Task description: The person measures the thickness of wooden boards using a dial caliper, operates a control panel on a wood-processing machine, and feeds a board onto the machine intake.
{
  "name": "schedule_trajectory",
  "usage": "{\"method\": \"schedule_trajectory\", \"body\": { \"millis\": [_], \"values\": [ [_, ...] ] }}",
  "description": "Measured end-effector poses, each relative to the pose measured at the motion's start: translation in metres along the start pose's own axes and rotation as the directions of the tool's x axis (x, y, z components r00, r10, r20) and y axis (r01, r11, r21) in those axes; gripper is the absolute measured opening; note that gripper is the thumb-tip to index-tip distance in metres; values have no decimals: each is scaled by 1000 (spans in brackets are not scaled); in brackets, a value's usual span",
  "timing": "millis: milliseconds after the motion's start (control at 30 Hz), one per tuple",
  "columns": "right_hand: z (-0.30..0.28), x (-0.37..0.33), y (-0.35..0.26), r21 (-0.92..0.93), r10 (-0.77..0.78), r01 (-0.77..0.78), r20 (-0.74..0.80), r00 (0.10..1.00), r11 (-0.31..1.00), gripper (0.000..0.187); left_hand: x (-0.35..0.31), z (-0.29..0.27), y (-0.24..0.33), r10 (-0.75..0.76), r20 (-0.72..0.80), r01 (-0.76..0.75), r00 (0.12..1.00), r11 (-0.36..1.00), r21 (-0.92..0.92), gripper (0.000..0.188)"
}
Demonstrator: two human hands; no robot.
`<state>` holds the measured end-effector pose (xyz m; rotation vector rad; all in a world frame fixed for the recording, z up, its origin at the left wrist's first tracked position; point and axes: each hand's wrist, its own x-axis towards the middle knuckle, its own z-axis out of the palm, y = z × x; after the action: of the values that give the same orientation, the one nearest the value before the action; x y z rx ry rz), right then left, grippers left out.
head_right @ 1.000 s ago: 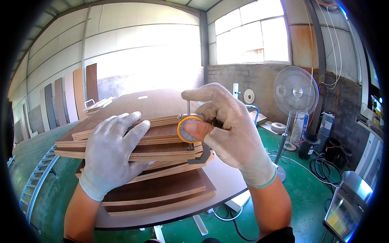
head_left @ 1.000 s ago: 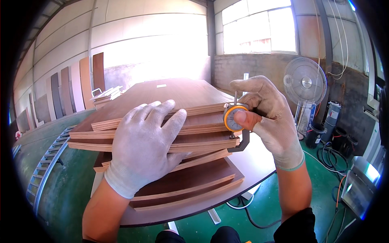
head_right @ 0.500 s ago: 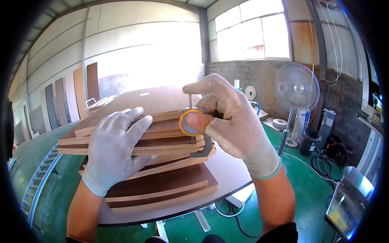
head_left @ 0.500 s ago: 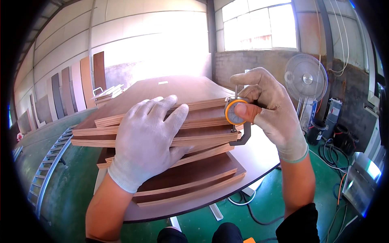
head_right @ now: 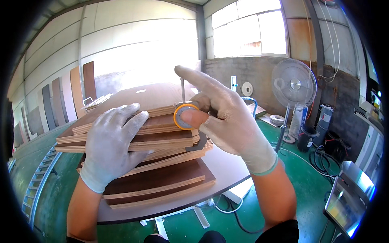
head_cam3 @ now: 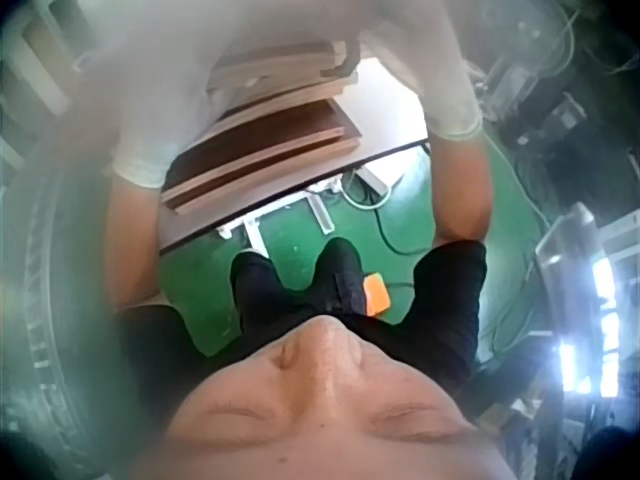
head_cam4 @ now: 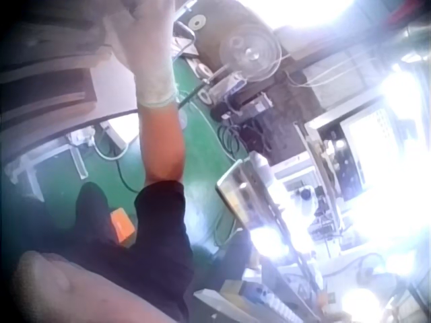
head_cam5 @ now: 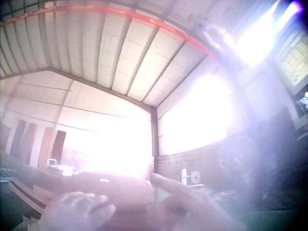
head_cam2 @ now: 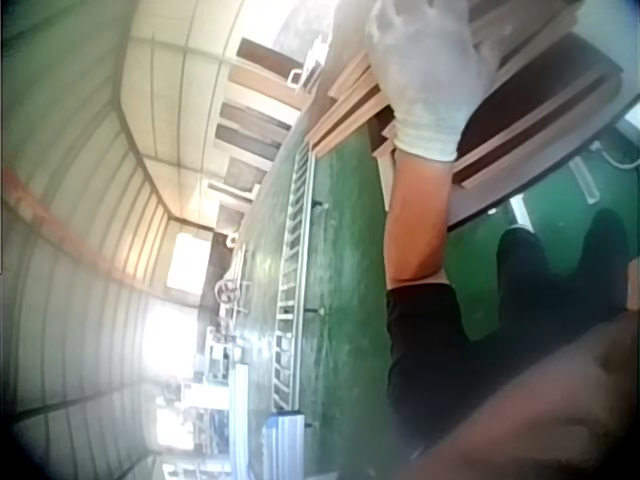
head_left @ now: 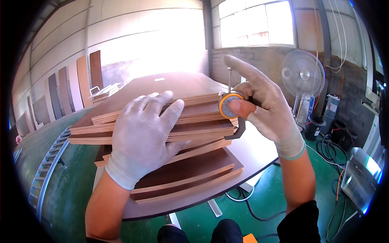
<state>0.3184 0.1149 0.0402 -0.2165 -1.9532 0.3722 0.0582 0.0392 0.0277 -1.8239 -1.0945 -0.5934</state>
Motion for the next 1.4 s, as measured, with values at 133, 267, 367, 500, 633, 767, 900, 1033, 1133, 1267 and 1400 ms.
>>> {"method": "schedule_trajectory", "body": {
  "millis": [133, 267, 367, 500, 633, 767, 900, 1033, 1133, 1267, 1400],
  "values": [
    [-4, 0, -2, -62, 28, -29, -13, 1000, 998, 51, 2, 1, 1, 3, -13, -4, 1000, 1000, -15, 76],
    [0, 0, -3, -36, 50, -50, -25, 998, 998, 47, 1, 1, 3, -5, -15, 5, 1000, 1000, -23, 75],
    [0, 0, -6, -100, 75, -79, -40, 996, 992, 47, 2, 0, 4, -1, -16, 1, 1000, 1000, -20, 75],
    [0, -1, -10, -101, 112, -118, -54, 992, 988, 46, 2, 2, 6, -10, -15, 10, 1000, 1000, -23, 74],
    [0, 0, -10, -97, 101, -106, -56, 993, 990, 46, 2, 1, 5, -1, -26, 0, 1000, 1000, -14, 73],
    [2, 0, -13, -96, 137, -142, -58, 989, 985, 46, 1, 2, 4, -2, -28, 2, 1000, 1000, -14, 73],
    [3, 0, -15, -72, 163, -168, -70, 984, 983, 45, 0, 1, 2, 9, -35, -10, 999, 1000, -25, 67],
    [4, 2, -19, -71, 194, -197, -55, 980, 978, 46, -1, 2, 0, 5, -35, -6, 999, 1000, -25, 69],
    [5, 2, -20, -46, 198, -201, -65, 978, 978, 46, -1, 1, -1, 3, -35, -4, 999, 1000, -28, 72],
    [4, 2, -22, -75, 222, -226, -61, 973, 971, 46, -1, 3, -1, 1, -39, -2, 999, 1000, -29, 71],
    [1, 0, -14, -30, 165, -166, -52, 985, 986, 47, 0, 3, 0, 5, -32, -6, 999, 999, -33, 71]
  ]
}}
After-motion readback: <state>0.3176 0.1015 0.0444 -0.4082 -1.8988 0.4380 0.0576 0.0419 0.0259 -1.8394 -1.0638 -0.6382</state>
